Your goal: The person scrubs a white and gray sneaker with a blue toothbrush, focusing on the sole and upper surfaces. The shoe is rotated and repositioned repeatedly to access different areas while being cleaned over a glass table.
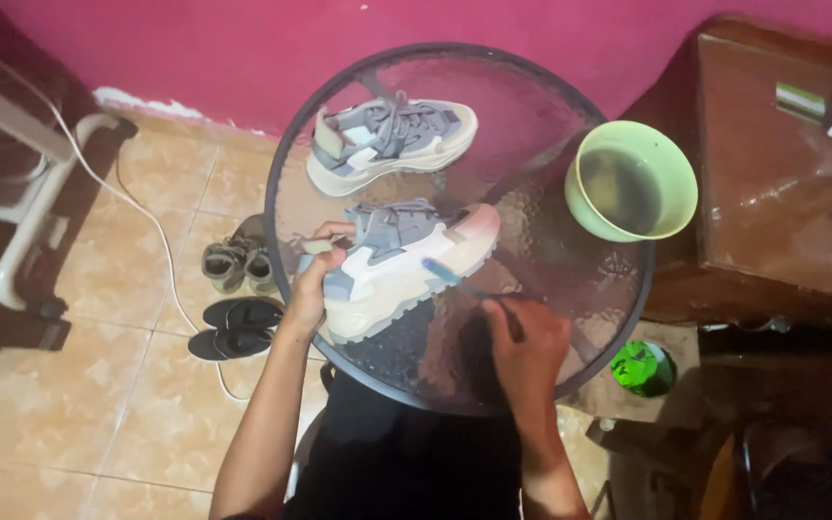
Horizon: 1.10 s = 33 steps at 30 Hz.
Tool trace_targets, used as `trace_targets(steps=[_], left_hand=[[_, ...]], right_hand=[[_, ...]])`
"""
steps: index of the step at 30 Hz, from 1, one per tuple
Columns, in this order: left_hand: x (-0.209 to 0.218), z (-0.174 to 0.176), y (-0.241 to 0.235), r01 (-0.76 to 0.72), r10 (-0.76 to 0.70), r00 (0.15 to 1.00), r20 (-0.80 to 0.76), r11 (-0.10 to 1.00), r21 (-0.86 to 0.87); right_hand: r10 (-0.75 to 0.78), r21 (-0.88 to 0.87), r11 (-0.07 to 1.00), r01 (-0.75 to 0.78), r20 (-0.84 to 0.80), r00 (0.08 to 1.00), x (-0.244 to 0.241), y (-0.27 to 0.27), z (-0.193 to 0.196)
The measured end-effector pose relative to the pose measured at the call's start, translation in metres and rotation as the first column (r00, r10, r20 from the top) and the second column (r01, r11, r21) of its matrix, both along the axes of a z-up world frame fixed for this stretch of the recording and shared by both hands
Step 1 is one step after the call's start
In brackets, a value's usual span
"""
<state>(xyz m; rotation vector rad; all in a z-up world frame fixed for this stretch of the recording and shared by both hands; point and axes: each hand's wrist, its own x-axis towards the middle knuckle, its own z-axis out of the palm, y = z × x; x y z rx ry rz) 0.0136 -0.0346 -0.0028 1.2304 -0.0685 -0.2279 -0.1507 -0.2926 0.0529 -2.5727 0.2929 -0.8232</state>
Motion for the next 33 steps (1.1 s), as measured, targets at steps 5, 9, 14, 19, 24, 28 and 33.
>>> trace_targets(steps=[5,9,14,19,24,28,33], left_hand=[[-0.011,0.028,0.005,0.089,-0.110,0.980,0.169,0.988,0.124],[-0.009,0.023,0.006,0.111,-0.144,0.955,0.261,0.984,0.139],[-0.009,0.028,0.005,0.142,-0.176,0.950,0.258,0.980,0.142],[-0.013,0.036,0.006,0.154,-0.188,0.936,0.298,0.979,0.134],[-0.015,0.036,0.006,0.128,-0.170,0.911,0.376,0.983,0.134],[-0.015,0.047,0.007,0.141,-0.202,0.909,0.364,0.972,0.188],[-0.018,0.045,0.006,0.142,-0.193,0.905,0.380,0.977,0.158]], right_hand=[[0.214,0.116,0.972,-0.203,-0.094,0.972,-0.012,0.032,0.003],[0.105,0.088,0.992,-0.094,-0.131,0.986,-0.012,0.024,-0.007],[0.211,0.139,0.969,-0.204,-0.043,0.976,-0.006,0.029,0.016],[0.393,0.161,0.912,-0.378,-0.074,0.917,-0.007,0.046,0.032],[0.070,0.128,0.990,-0.054,-0.128,0.989,-0.008,0.032,0.011],[0.314,0.221,0.934,-0.282,-0.130,0.940,-0.012,0.047,0.024],[0.307,0.204,0.939,-0.276,-0.138,0.942,-0.021,0.055,0.023]])
